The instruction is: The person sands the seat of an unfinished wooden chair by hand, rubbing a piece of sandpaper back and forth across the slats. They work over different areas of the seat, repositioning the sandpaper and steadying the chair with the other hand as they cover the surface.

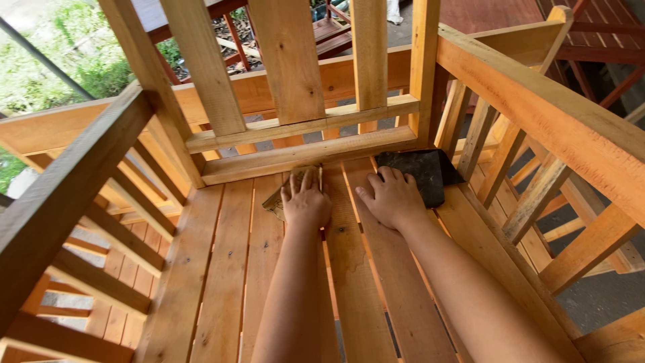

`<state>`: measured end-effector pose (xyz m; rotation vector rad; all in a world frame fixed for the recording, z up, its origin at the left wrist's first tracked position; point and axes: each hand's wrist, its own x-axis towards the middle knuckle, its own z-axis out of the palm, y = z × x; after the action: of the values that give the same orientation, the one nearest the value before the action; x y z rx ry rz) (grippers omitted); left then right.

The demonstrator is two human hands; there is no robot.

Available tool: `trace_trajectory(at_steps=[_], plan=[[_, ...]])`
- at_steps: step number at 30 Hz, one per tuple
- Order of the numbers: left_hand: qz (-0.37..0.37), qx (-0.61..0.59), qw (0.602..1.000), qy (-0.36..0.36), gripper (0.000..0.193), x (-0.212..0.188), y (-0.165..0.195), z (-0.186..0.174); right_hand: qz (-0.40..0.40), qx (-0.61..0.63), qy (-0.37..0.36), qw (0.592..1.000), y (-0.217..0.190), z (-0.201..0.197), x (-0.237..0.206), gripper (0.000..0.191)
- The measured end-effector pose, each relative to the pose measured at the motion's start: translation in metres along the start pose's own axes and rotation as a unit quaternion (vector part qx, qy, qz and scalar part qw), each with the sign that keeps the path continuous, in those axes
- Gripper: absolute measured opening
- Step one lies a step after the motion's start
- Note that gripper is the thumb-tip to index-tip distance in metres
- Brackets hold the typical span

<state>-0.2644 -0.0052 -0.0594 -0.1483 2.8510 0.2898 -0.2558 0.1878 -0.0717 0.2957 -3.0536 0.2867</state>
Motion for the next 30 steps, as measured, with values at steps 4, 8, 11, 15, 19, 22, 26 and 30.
trace_trajectory(at_steps=[4, 8, 11, 15, 19, 22, 26, 30], plan=[[0.020, -0.018, 1.000, -0.013, 0.061, -0.035, -0.005, 0.001, 0.005, -0.011, -0.029, 1.000, 0.000, -0.001, 0.005, 0.057], [0.073, -0.021, 0.997, -0.003, 0.059, -0.081, -0.023, 0.008, -0.005, 0.007, -0.013, 1.000, 0.000, 0.005, 0.009, 0.059], [0.084, -0.010, 0.996, -0.013, 0.060, -0.101, -0.031, 0.015, -0.005, 0.001, -0.033, 0.999, 0.000, 0.009, 0.011, 0.064], [0.064, -0.026, 0.998, -0.013, 0.060, -0.081, -0.025, 0.013, -0.005, -0.024, -0.124, 0.992, -0.006, 0.003, 0.014, 0.075], [0.053, -0.020, 0.998, 0.026, 0.063, -0.039, -0.018, 0.010, -0.002, -0.032, -0.206, 0.978, -0.017, -0.006, 0.011, 0.084], [0.033, -0.029, 0.999, 0.010, 0.062, -0.006, -0.014, 0.012, -0.015, -0.043, -0.200, 0.979, -0.021, -0.011, 0.006, 0.085], [0.032, -0.024, 0.998, 0.039, 0.062, 0.021, -0.011, 0.015, -0.014, -0.049, -0.197, 0.979, -0.021, -0.016, 0.003, 0.084], [0.024, 0.049, 0.998, 0.031, 0.063, 0.015, -0.008, 0.013, -0.012, -0.048, -0.192, 0.980, -0.024, -0.019, 0.007, 0.084]])
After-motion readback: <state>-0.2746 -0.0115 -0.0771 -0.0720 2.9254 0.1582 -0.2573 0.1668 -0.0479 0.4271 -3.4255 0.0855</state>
